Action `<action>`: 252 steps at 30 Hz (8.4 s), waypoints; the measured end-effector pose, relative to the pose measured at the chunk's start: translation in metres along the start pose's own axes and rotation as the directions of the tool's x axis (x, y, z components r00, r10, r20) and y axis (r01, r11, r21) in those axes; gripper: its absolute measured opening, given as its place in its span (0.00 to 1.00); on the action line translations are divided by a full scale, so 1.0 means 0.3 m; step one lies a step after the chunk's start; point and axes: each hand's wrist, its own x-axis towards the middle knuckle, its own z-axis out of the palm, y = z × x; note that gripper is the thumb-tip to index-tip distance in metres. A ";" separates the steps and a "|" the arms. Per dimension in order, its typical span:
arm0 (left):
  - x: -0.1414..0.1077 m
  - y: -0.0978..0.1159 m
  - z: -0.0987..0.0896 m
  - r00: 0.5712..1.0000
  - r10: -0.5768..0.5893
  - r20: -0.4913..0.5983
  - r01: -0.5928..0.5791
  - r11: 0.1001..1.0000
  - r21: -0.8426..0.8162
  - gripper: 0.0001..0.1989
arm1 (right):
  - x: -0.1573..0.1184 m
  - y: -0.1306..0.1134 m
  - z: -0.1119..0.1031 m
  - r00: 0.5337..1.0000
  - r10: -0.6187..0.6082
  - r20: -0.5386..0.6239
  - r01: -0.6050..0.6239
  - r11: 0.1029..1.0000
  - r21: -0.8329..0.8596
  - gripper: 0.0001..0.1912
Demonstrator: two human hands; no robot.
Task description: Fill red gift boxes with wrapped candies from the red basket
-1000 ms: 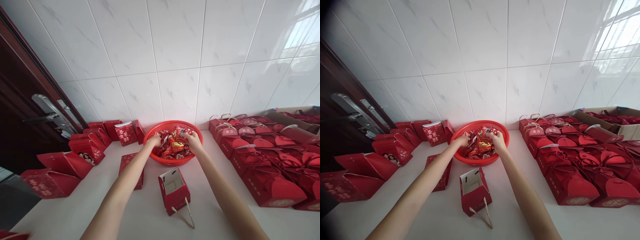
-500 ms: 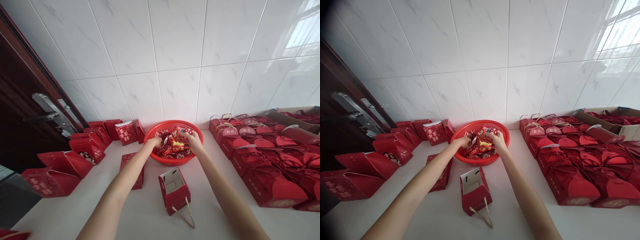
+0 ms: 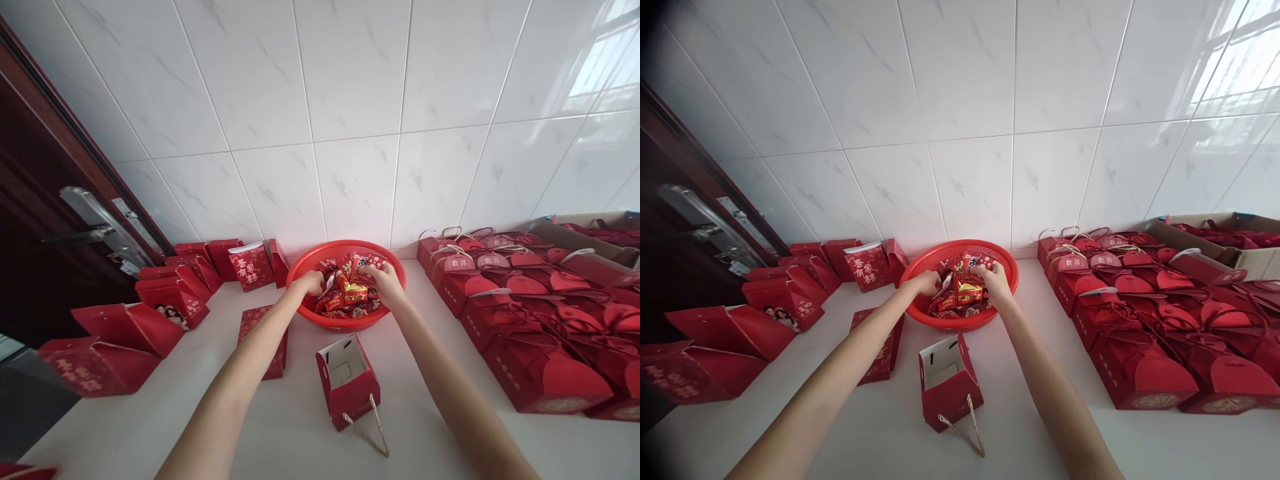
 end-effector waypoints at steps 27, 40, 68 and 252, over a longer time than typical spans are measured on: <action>-0.065 -0.005 -0.026 0.859 -0.018 -0.512 -0.441 0.481 -0.757 0.14 | 0.007 0.003 -0.001 0.998 0.024 -0.066 -0.027 0.999 -0.033 0.15; -0.114 0.008 -0.003 0.896 0.074 -0.438 -0.440 0.282 -0.852 0.28 | 0.005 0.000 0.002 0.999 -0.011 -0.039 0.011 1.000 0.004 0.12; -0.130 0.036 -0.002 0.883 0.175 -0.436 -0.469 0.302 -0.830 0.25 | 0.008 0.007 -0.004 0.999 -0.025 0.028 0.025 1.000 0.002 0.13; -0.637 0.088 -0.004 0.888 0.360 -0.287 -0.458 0.755 -0.470 0.15 | -0.240 -0.259 -0.026 0.866 -0.044 0.498 0.298 0.845 -0.444 0.15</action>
